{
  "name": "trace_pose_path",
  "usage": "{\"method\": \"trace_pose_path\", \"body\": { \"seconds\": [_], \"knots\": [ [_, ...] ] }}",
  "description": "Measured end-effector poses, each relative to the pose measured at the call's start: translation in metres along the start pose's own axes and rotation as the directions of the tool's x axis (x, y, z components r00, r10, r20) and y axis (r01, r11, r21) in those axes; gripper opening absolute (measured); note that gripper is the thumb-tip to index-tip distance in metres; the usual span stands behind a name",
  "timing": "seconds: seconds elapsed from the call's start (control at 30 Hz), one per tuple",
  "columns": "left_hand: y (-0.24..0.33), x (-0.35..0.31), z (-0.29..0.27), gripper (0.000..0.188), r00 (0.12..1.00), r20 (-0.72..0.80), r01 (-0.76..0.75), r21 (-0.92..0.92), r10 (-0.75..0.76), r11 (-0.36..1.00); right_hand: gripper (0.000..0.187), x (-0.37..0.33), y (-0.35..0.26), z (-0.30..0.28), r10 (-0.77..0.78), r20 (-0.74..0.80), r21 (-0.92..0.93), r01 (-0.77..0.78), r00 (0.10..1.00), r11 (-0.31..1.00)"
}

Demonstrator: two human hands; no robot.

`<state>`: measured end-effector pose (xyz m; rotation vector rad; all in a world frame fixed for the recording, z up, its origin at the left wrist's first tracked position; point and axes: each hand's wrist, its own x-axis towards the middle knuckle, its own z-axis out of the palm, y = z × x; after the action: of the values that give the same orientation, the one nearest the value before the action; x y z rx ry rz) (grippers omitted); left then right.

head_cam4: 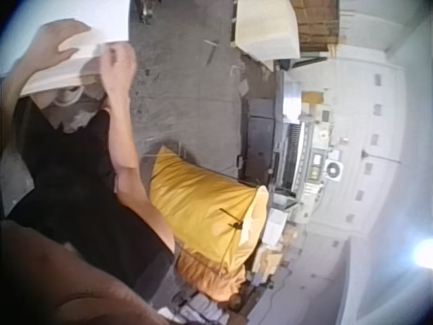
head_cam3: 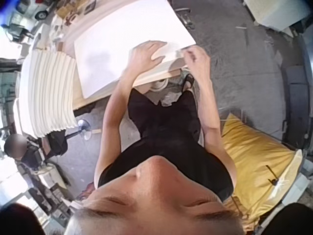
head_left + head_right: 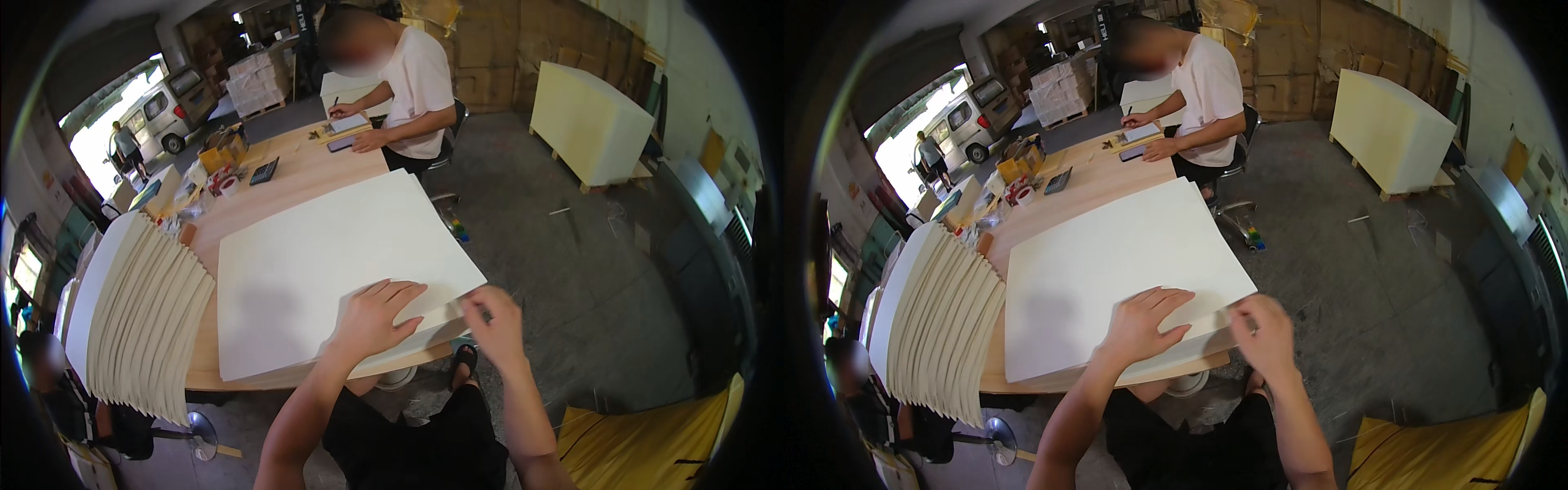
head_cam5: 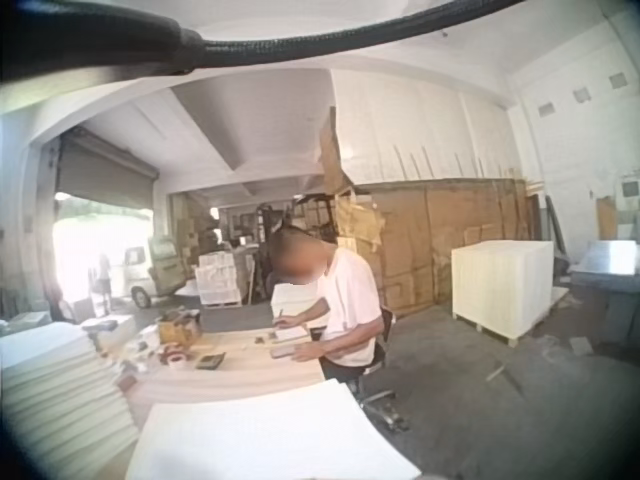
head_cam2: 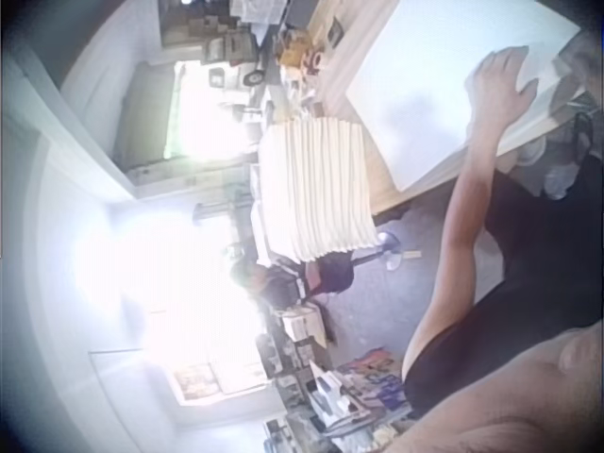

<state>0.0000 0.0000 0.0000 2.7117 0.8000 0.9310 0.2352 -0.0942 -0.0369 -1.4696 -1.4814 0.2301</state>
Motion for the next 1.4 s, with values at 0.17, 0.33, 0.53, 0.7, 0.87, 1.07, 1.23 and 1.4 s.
{"method": "trace_pose_path", "body": {
  "seconds": [0.17, 0.33, 0.53, 0.7, 0.87, 1.07, 1.23, 1.4],
  "knots": [
    [-0.006, 0.002, -0.007, 0.044, 1.0, -0.016, 0.014, -0.027, -0.014, 1.0, 0.038, 0.024, -0.007, -0.024, 0.34, 0.266, -0.425, -0.207, 0.902, 0.881],
    [-0.002, -0.004, -0.004, 0.037, 0.976, -0.002, 0.206, -0.308, -0.217, 0.929, 0.043, 0.045, -0.046, -0.016, 0.19, 0.082, -0.077, -0.184, 0.978, 0.98],
    [-0.003, 0.002, -0.014, 0.033, 0.982, 0.016, 0.182, -0.374, -0.19, 0.909, 0.039, 0.056, -0.04, 0.015, 0.399, 0.144, 0.681, -0.383, 0.906, 0.624],
    [-0.013, -0.001, -0.01, 0.031, 0.981, 0.066, 0.19, -0.468, -0.18, 0.863, 0.042, 0.059, -0.032, 0.02, 0.378, 0.13, 0.538, -0.385, 0.917, 0.75],
    [-0.004, 0.003, -0.014, 0.047, 0.985, 0.101, 0.17, -0.376, -0.142, 0.911, 0.041, 0.063, -0.036, 0.011, 0.441, 0.282, 0.737, -0.486, 0.852, 0.469],
    [-0.01, 0.003, -0.011, 0.052, 0.986, 0.076, 0.165, -0.383, -0.147, 0.909, 0.043, 0.063, -0.03, 0.013, 0.418, 0.288, 0.74, -0.477, 0.862, 0.474],
    [-0.011, 0.002, -0.013, 0.046, 0.982, 0.096, 0.189, -0.473, -0.163, 0.86, 0.044, 0.06, -0.03, 0.008, 0.394, 0.28, 0.735, -0.459, 0.876, 0.499],
    [-0.008, 0.002, -0.01, 0.033, 0.978, 0.034, 0.199, -0.477, -0.208, 0.856, 0.044, 0.056, -0.018, 0.019, 0.312, 0.13, 0.523, -0.333, 0.941, 0.785]
  ]
}}
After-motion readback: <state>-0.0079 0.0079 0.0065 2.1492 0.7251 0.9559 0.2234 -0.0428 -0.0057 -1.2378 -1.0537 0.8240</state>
